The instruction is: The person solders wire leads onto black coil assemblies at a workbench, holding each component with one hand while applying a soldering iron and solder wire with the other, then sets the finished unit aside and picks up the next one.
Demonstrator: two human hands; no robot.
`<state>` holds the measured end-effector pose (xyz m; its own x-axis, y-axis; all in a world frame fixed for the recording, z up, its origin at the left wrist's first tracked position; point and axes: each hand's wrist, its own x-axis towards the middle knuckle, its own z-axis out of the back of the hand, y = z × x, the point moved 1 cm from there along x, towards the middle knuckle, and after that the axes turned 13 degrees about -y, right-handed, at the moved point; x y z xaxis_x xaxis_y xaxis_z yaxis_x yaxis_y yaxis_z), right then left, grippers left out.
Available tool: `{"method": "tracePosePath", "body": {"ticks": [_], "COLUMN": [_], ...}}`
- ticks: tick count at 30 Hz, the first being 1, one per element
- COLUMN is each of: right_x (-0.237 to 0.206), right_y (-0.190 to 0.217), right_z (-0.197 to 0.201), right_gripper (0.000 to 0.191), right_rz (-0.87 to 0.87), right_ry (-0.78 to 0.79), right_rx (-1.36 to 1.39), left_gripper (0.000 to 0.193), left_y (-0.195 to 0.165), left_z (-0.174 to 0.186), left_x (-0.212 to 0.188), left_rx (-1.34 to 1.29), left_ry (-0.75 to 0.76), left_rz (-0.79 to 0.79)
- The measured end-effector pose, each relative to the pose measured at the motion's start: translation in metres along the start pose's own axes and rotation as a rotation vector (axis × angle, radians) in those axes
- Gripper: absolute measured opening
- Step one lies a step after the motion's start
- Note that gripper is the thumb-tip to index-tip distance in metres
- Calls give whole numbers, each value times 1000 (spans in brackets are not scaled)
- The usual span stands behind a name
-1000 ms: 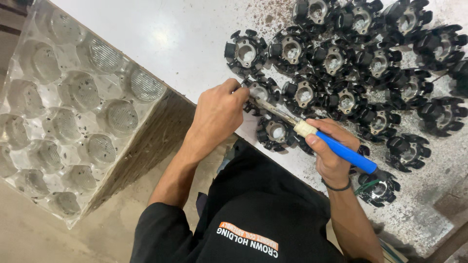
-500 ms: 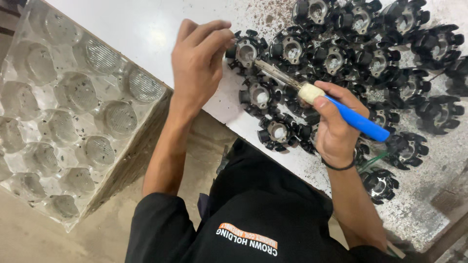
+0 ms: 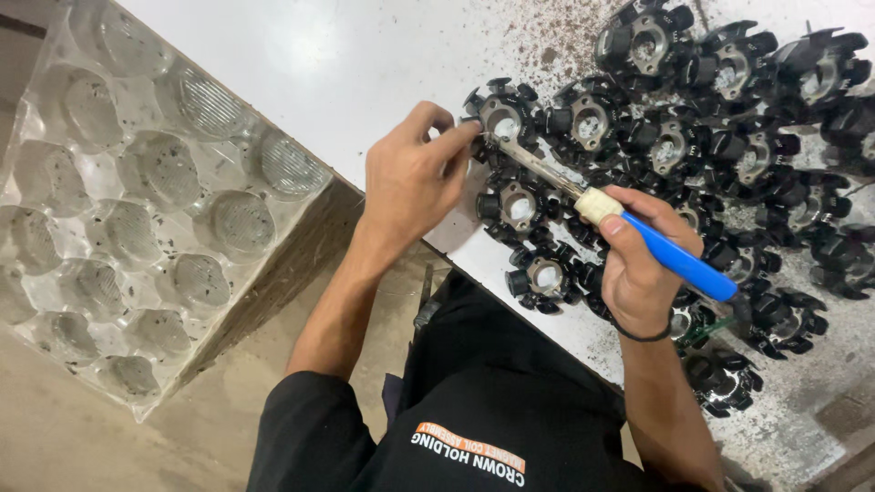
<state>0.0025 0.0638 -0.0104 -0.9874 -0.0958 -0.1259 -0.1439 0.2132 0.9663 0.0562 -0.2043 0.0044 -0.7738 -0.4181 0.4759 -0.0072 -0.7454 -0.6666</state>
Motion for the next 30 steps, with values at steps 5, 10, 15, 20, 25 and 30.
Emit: {"method": "tracePosePath", "body": {"ticks": [5,10,15,20,25,30], "right_x": [-1,-1,-2,1,6,6], "right_y": [-2,-3,-4,0,4,5], "right_z": [2,2,3,-1,-7,-6], "right_gripper": [30,30,31,33,32,34], "right_rz": [8,9,41,26,-60,-55], "right_ry": [-16,-6,-6,18,-8,-11], "right_rx": [-64,-61,-102,-132,-70,-85], "left_gripper": [17,13,13,8,8,18], "left_y": [1,6,9,12,2,-3], "left_z": [-1,-2,-3,-9,-5,3], "left_x": [-3,3,8,19,25,21], "left_rx": [41,-12,18,70,77,15], "left_ry": [-17,20,77,181,217,213], "left_rz": [-18,6,-25,-52,-123,-45]}}
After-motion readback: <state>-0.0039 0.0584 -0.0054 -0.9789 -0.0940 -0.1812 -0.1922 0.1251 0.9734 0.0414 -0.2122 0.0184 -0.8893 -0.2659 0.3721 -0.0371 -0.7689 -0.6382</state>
